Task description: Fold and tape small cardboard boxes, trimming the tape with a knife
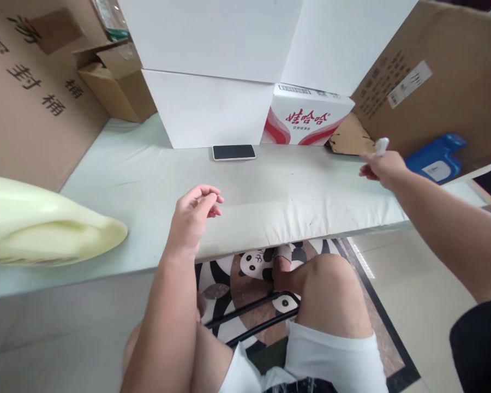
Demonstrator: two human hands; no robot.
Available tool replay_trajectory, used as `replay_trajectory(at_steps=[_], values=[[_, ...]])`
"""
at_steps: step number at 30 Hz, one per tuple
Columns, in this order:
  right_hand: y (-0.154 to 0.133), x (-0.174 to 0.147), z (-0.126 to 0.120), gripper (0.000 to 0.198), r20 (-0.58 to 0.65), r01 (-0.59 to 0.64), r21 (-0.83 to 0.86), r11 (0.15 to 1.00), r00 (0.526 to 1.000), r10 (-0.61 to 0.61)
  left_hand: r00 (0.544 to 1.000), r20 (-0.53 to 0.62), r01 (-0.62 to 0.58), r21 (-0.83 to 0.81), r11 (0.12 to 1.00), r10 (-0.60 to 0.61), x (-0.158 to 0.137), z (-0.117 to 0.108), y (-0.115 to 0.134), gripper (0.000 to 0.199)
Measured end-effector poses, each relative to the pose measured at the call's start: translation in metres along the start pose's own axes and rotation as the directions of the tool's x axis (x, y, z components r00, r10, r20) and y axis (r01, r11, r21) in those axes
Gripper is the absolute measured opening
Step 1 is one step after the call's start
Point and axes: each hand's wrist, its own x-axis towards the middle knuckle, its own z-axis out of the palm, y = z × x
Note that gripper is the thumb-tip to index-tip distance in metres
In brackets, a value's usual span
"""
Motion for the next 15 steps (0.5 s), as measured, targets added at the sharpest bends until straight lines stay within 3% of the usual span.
replay_trajectory(at_steps=[3,7,11,15], values=[[-0.022,-0.033,0.001,0.038,0.093,-0.039,-0.048,0.998,0.995,0.044,0.999,0.011,-0.04,-0.06,0.997,0.041,-0.009,-0.006,0.005,0.018],[-0.068,-0.054,0.027,0.026,0.275,0.104,-0.068,0.992,0.958,-0.082,0.995,0.02,-0.098,-0.107,0.989,0.1,-0.018,-0.02,0.011,0.017],[-0.128,-0.061,0.09,0.018,0.413,0.303,-0.07,0.95,0.876,-0.249,0.989,-0.031,-0.15,-0.09,0.985,0.147,-0.022,-0.046,0.014,0.015],[-0.202,-0.075,0.173,0.029,0.524,0.511,-0.017,0.859,0.737,-0.427,0.986,-0.09,-0.14,0.0,0.99,0.139,-0.024,-0.075,0.013,0.041]])
